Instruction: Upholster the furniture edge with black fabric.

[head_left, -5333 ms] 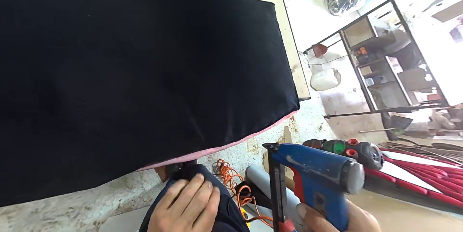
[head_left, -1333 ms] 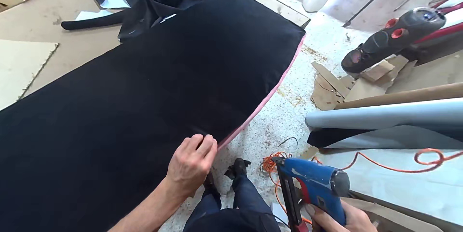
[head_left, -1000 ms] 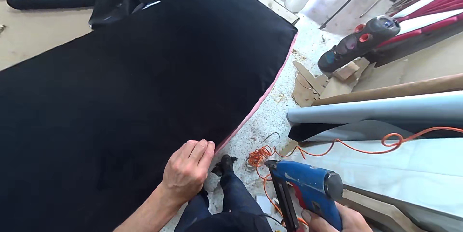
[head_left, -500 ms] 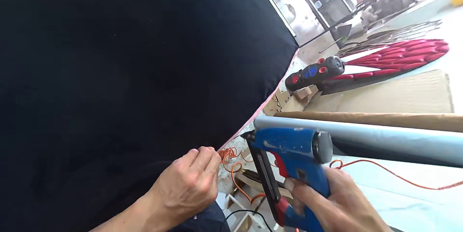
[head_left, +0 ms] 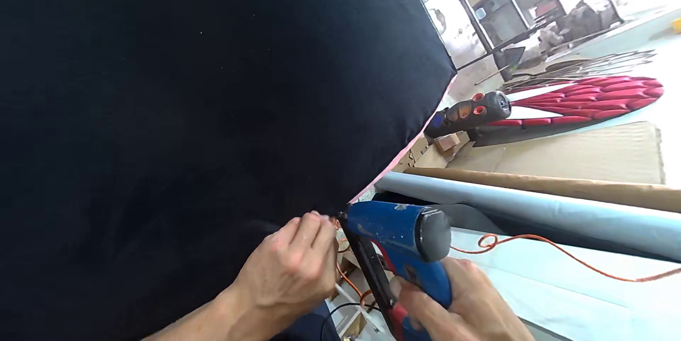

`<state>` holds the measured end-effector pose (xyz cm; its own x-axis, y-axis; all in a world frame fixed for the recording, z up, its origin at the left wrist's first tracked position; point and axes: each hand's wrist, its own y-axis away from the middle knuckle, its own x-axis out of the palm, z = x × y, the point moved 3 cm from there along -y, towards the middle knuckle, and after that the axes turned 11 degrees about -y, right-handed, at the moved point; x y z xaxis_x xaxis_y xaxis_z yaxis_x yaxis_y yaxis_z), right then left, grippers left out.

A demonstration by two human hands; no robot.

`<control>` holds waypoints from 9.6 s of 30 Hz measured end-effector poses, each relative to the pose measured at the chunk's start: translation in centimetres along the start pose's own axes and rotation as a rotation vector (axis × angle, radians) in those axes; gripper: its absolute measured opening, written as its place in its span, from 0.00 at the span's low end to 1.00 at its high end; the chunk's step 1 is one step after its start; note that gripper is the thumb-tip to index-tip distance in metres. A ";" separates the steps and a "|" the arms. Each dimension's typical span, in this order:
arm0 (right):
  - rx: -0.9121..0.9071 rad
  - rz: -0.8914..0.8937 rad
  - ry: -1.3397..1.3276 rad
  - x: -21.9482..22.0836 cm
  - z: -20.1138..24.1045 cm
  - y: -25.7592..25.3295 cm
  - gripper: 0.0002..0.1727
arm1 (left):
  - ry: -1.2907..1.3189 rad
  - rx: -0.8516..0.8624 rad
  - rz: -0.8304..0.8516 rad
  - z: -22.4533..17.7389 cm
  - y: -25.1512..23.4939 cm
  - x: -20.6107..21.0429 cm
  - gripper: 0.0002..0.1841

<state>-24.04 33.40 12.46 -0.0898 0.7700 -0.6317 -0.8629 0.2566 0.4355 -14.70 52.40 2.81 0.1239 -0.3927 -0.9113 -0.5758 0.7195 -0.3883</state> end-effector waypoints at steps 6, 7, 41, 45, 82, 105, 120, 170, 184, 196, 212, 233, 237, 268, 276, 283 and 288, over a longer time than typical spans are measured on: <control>-0.063 -0.230 -0.561 -3.5 -4.4 5.4 0.16 | -0.075 -0.326 0.121 4.2 7.1 -8.1 0.31; -0.063 -0.235 -0.601 -3.9 -5.5 5.9 0.17 | -0.084 -0.365 0.159 4.5 7.5 -8.3 0.30; -0.869 -0.378 0.113 11.5 3.6 -3.4 0.16 | -0.356 0.101 0.002 6.2 5.9 -7.0 0.11; -0.754 -0.068 0.172 19.4 3.2 -4.8 0.21 | -0.305 0.092 0.016 6.4 6.6 -6.4 0.11; 0.105 -0.129 -0.078 0.8 3.6 3.6 0.18 | 0.027 0.162 -0.003 5.7 7.8 -3.8 0.11; 0.018 -0.090 0.018 8.1 6.1 6.9 0.13 | 0.050 0.122 0.015 5.6 8.7 -4.1 0.12; -0.121 -0.390 0.384 1.5 10.8 -0.2 0.29 | -0.161 -0.370 0.077 8.4 17.2 -12.8 0.29; 0.359 -0.186 -1.814 30.7 14.0 0.8 0.14 | -0.364 0.169 0.055 12.8 18.1 -12.2 0.10; 0.133 -0.007 -0.869 27.1 10.1 -1.1 0.17 | -0.217 -0.031 0.144 10.7 15.6 -11.7 0.18; -1.093 -0.111 0.350 17.4 11.2 -0.2 0.15 | -0.168 -0.057 -0.001 9.7 15.5 -14.0 0.08; -1.104 -0.280 0.260 14.7 11.2 0.2 0.11 | 0.063 0.308 -0.014 12.4 16.5 -11.9 0.12; 0.047 -0.273 -0.181 7.8 10.9 7.6 0.12 | 0.139 0.301 0.063 12.4 16.0 -8.6 0.11; 0.033 -0.188 -0.192 13.9 8.6 11.3 0.14 | 0.170 0.274 0.084 12.1 16.1 -9.4 0.10; -0.048 -0.142 -0.101 14.8 9.6 9.7 0.14 | 0.125 0.403 0.143 11.3 16.1 -13.0 0.09; 0.031 -0.105 -0.104 15.5 9.4 10.2 0.15 | 0.209 0.345 0.166 11.5 16.2 -12.7 0.09; 0.001 -0.255 -0.081 15.0 9.4 12.3 0.15 | 0.156 0.369 0.160 11.4 16.1 -12.1 0.09; -0.017 -0.227 0.007 15.3 10.5 12.5 0.13 | 0.149 0.380 0.161 11.1 16.1 -12.3 0.10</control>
<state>-31.01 54.49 15.01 0.1040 0.6897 -0.7166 -0.8698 0.4125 0.2708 -16.51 75.22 6.27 -0.0768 -0.3168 -0.9454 -0.2370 0.9268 -0.2913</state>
